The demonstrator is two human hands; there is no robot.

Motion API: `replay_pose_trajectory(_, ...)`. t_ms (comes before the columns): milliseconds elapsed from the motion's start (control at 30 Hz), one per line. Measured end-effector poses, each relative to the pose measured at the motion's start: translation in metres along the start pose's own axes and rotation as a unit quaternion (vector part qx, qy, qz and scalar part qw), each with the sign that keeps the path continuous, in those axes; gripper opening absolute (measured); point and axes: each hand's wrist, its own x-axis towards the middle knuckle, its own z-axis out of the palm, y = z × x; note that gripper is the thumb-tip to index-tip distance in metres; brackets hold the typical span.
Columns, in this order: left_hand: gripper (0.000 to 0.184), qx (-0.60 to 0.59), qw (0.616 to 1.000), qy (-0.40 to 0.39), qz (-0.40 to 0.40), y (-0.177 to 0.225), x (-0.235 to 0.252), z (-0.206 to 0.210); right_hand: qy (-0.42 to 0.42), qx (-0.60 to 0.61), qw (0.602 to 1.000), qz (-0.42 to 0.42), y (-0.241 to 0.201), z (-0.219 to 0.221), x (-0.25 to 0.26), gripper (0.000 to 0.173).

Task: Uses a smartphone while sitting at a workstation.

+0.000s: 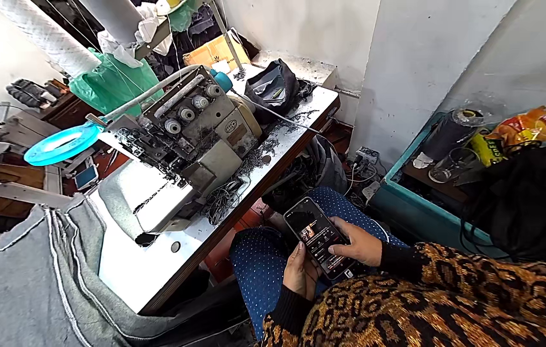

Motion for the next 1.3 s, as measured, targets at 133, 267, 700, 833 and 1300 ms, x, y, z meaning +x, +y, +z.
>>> replay_pose_trajectory(133, 0.044, -0.005, 1.000, -0.005, -0.003, 0.0002, 0.0000, -0.0009, -0.002, 0.001, 1.000, 0.000, -0.0009, -0.0002, 0.0000, 0.064)
replay_pose_trajectory(267, 0.043, -0.004, 1.000, 0.000, -0.002, -0.0003, -0.0001, -0.0007, 0.001, 0.002, 1.000, -0.004, 0.0005, -0.0002, 0.0003, 0.062)
replay_pose_trajectory(700, 0.041, -0.010, 1.000, 0.004, -0.002, -0.0031, 0.0021, -0.0038, -0.001, 0.008, 1.000, -0.002, 0.0049, -0.0016, 0.0017, 0.059)
replay_pose_trajectory(833, 0.041, -0.007, 1.000, 0.005, -0.003, -0.0027, 0.0013, -0.0024, 0.000, 0.005, 1.000, -0.004, 0.0054, -0.0025, 0.0015, 0.055)
replay_pose_trajectory(1300, 0.041, -0.008, 1.000, 0.008, -0.003, -0.0036, 0.0009, -0.0022, -0.008, 0.021, 1.000, 0.015, 0.0031, -0.0012, 0.0016, 0.069)
